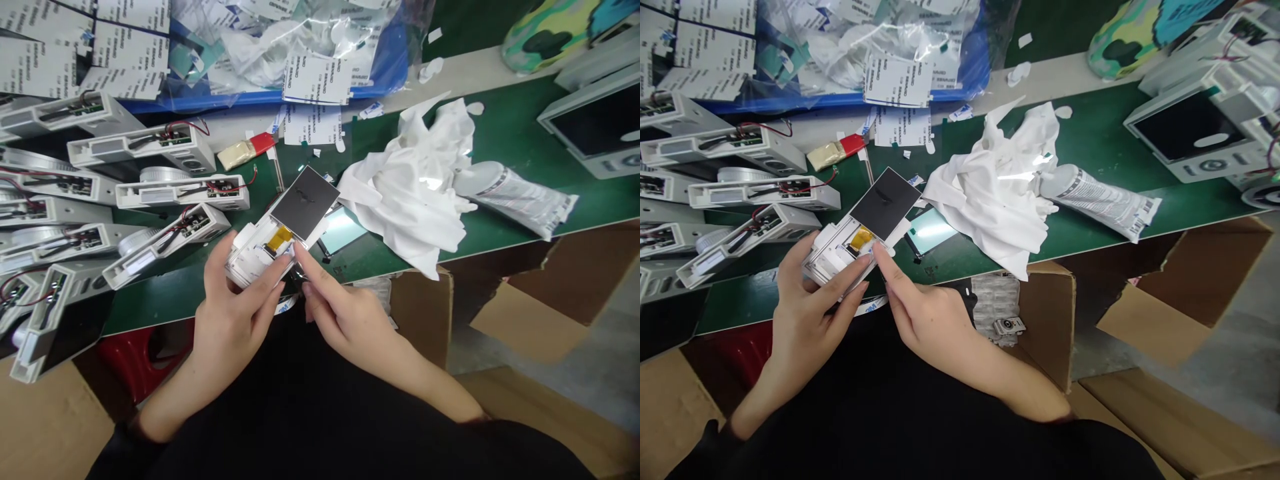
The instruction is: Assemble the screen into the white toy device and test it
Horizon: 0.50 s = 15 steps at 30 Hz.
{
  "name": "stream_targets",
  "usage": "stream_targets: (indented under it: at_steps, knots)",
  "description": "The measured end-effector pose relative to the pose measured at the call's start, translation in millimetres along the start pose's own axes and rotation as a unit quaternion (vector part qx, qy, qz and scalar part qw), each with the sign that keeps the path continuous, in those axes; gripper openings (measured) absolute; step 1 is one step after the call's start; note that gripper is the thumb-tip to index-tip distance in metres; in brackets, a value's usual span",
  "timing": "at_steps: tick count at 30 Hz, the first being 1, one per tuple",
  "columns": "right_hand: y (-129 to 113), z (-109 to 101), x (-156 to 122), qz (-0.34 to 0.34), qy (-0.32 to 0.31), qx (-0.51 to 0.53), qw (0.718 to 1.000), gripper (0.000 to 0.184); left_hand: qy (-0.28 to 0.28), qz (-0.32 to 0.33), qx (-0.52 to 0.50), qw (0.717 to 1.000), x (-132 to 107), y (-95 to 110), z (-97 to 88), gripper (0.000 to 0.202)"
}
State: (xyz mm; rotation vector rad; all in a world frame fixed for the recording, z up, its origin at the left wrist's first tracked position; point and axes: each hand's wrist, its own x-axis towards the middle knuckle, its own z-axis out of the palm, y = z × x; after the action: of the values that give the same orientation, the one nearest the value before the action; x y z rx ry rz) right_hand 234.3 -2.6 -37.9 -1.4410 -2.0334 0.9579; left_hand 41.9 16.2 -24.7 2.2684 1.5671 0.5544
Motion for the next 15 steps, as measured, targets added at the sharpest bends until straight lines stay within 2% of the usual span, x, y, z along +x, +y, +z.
stream_targets:
  at_steps: [3, 7, 12, 15]
  knots:
    - [2, -4, 0, -0.008, 0.044, -0.031, 0.999, 0.064, -0.007, -0.013, -0.002, 1.000, 0, 1, -0.7, 0.035]
    - [-2, -16, -2, 0.036, 0.138, -0.091, 0.986, 0.067, -0.004, -0.016, -0.004, 1.000, 0, 3, -1.9, 0.034]
    - [-7, -22, 2, -0.030, 0.088, -0.088, 0.992, 0.048, -0.003, -0.015, -0.002, 1.000, -1, 2, -0.7, 0.036]
    - [-7, -16, 8, -0.028, 0.090, -0.108, 0.990, 0.040, 0.001, -0.010, 0.003, 1.000, -1, 2, 0.2, 0.035]
